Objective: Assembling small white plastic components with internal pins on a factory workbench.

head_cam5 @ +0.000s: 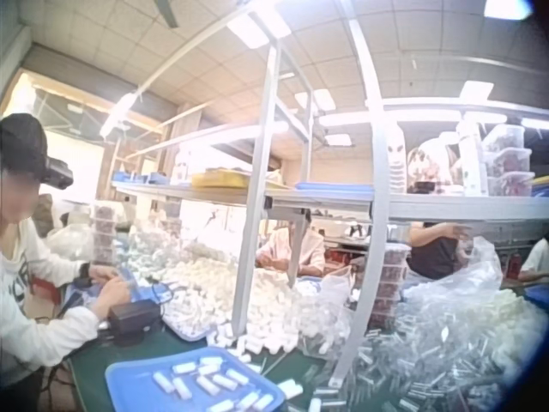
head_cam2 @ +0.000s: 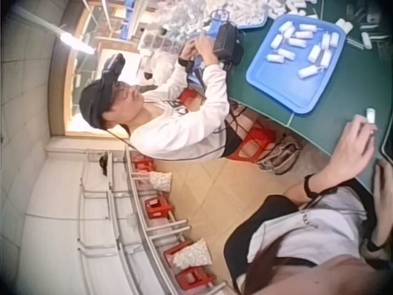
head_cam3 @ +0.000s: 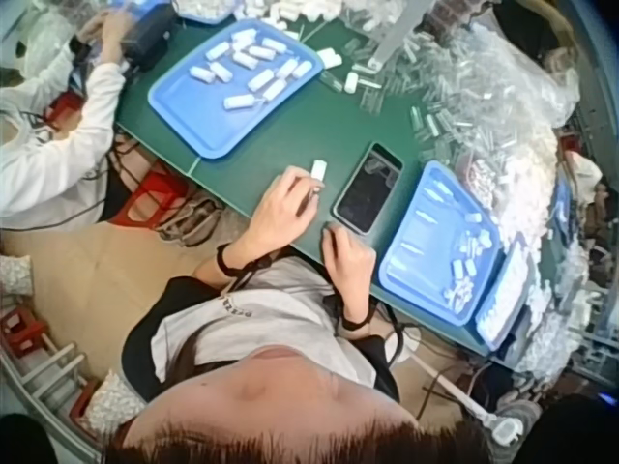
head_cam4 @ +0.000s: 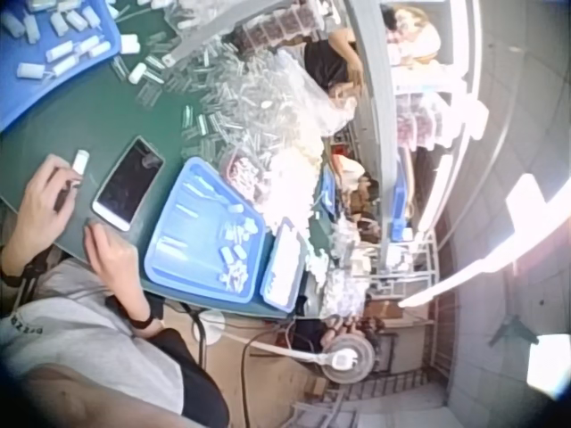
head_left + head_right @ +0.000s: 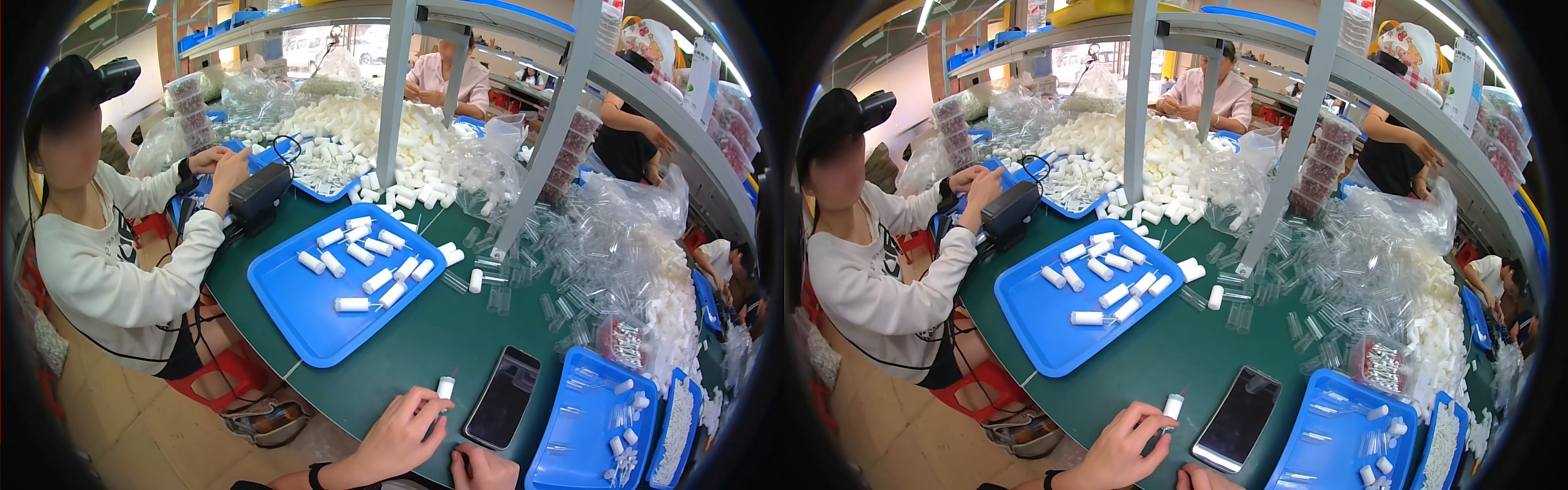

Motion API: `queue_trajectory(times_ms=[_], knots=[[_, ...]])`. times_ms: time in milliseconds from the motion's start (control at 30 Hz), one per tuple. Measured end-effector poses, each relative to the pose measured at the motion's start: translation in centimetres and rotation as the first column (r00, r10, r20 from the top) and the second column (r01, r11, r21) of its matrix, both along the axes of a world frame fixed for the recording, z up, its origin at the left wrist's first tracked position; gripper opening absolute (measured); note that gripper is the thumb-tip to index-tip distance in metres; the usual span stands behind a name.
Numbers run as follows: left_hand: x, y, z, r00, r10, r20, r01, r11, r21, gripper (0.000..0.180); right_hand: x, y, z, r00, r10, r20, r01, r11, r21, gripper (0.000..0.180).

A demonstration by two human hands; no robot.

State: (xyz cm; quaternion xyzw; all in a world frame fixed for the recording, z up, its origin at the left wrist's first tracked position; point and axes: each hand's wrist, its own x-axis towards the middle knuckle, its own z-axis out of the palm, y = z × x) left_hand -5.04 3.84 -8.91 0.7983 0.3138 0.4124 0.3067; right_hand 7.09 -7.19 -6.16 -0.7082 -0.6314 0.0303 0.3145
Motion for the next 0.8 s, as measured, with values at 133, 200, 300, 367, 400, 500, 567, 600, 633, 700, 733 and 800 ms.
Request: queue_trajectory(times_ms=[133,200,300,367,400,500,567,600,633,700,733,800], knots=[[0.03,-0.06,-0.25,1.000,-0.014,0.008,0.014,1.000,-0.021,0.027,0.06,-0.12,-0.02,1.000,-0.003,0.017,0.003,1.000,-0.005,0.008],[-0.09,-0.13,-0.36,1.000,-0.011,-0.004,0.011,0.999,-0.044,0.032,0.04,-0.05,0.02,1.000,-0.001,0.019,0.001,1.000,-0.003,0.008],[-0.01,-0.42,-0.19,0.999,0.000,-0.035,-0.005,0.992,-0.127,0.037,0.09,-0.06,0.06,1.000,-0.001,0.015,0.001,1.000,0.011,0.008],[-0.09,-0.36,-0.14,0.999,-0.007,-0.034,0.002,0.990,-0.139,0.039,0.14,0.03,0.04,1.000,0.001,0.009,-0.002,1.000,0.017,0.008],[-0.13,-0.32,-0.14,0.999,-0.012,-0.033,0.007,0.989,-0.150,0.040,0.16,0.04,0.00,1.000,-0.001,0.009,0.000,1.000,0.017,0.008],[-0.17,-0.10,-0.51,0.999,-0.007,-0.041,0.004,0.998,-0.065,0.041,0.14,0.06,-0.11,1.000,0.001,0.014,-0.001,1.000,0.010,0.008],[-0.22,-0.20,-0.41,0.999,-0.012,-0.048,0.009,0.998,-0.069,0.041,0.12,-0.04,-0.09,1.000,0.001,0.010,-0.001,1.000,0.016,0.008],[-0.25,-0.25,-0.37,0.998,-0.016,-0.053,0.012,0.997,-0.074,0.041,0.14,-0.09,-0.11,1.000,0.000,0.009,0.000,1.000,0.016,0.008],[-0.27,-0.20,-0.39,0.998,-0.016,-0.053,0.012,0.997,-0.075,0.041,0.18,-0.05,-0.17,1.000,0.003,0.004,-0.004,1.000,0.015,0.008],[-0.31,-0.11,-0.43,0.999,-0.030,-0.038,0.027,0.996,-0.089,0.042,0.18,0.02,-0.16,1.000,0.007,-0.001,-0.007,1.000,0.014,0.008],[-0.31,-0.14,-0.36,0.999,-0.030,-0.039,0.027,0.996,-0.088,0.042,0.18,0.00,-0.03,1.000,0.006,0.000,-0.006,1.000,0.013,0.008],[-0.33,-0.22,-0.20,0.998,-0.037,-0.051,0.032,0.995,-0.094,0.042,0.20,-0.05,0.09,1.000,0.006,0.001,-0.006,1.000,0.012,0.008]])
